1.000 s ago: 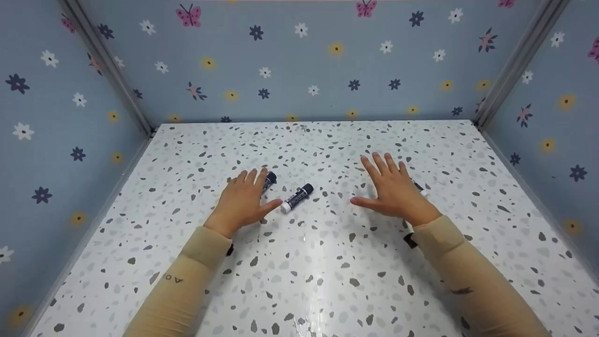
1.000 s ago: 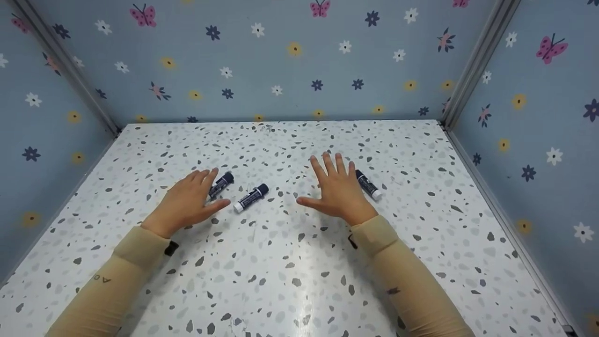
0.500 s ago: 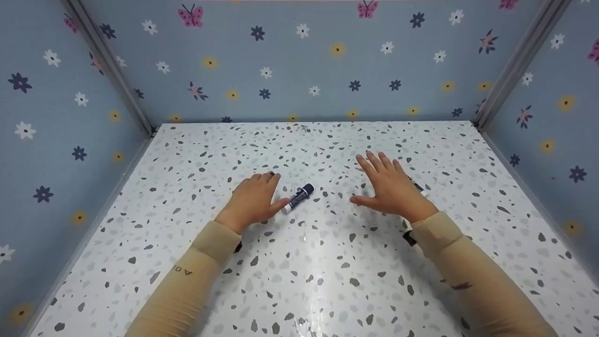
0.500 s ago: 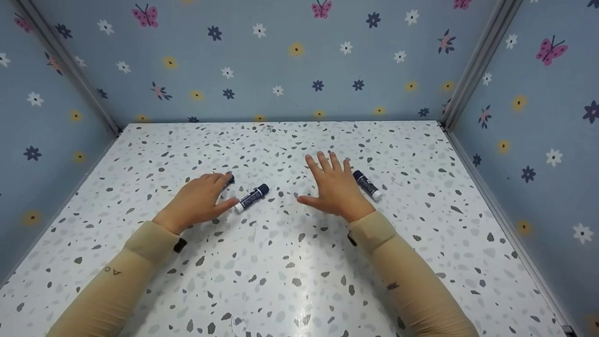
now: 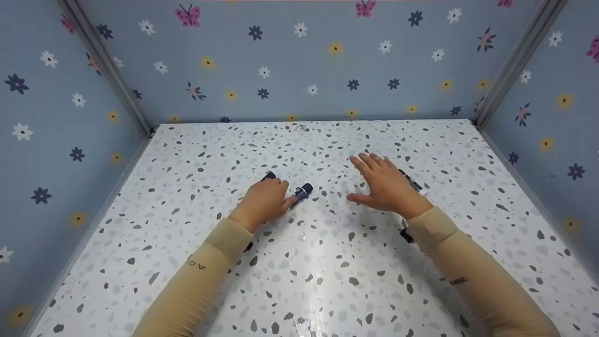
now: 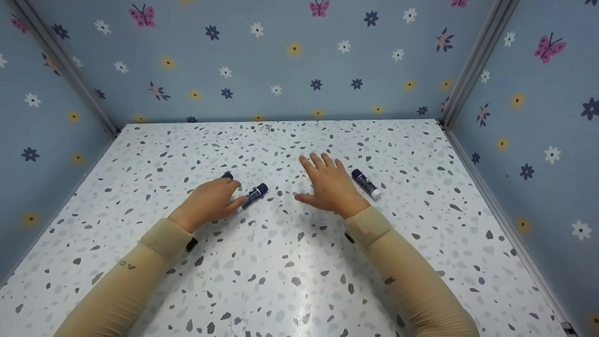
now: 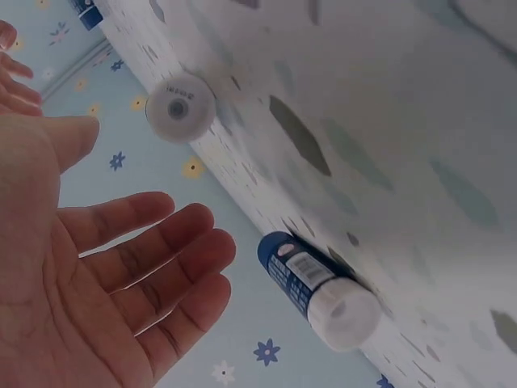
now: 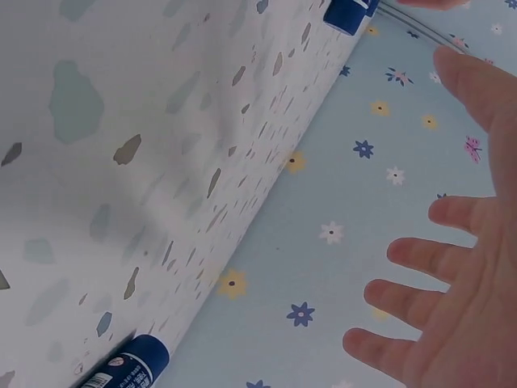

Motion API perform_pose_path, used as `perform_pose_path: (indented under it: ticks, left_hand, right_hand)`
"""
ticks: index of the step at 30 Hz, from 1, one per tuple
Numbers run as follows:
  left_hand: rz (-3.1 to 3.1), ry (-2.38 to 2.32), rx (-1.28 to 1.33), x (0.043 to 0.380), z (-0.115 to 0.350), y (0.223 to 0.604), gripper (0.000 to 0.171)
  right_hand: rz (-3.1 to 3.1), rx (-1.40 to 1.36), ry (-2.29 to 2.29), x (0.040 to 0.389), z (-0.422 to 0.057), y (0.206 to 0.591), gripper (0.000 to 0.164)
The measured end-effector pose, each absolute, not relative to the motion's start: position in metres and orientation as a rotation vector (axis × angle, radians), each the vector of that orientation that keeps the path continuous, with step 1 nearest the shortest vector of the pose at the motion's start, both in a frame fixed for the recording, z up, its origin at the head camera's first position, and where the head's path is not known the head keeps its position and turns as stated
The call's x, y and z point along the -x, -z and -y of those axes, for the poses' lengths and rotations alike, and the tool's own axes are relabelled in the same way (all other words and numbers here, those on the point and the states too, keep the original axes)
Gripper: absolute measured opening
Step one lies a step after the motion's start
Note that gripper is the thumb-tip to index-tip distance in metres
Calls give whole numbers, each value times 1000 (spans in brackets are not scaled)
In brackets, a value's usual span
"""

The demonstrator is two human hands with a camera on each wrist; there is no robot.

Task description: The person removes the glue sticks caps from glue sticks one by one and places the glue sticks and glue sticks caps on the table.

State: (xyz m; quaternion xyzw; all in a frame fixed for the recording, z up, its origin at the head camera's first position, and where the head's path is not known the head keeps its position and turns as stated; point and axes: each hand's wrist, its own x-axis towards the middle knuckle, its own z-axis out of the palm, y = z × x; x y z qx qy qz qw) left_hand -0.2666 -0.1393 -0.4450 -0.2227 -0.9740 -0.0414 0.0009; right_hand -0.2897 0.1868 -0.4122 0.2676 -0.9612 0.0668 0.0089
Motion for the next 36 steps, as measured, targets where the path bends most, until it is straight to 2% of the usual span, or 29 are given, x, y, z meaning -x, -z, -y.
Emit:
perform_pose_path:
  ticks: [14, 36]
  left_hand:
    - [3115, 201, 728, 275, 123, 455, 41]
    - [3193, 274, 658, 273, 118, 453, 28]
  right_hand:
    - [2929, -915, -222, 293, -183, 417, 89]
    - [2885, -982, -161, 294, -175, 419, 84]
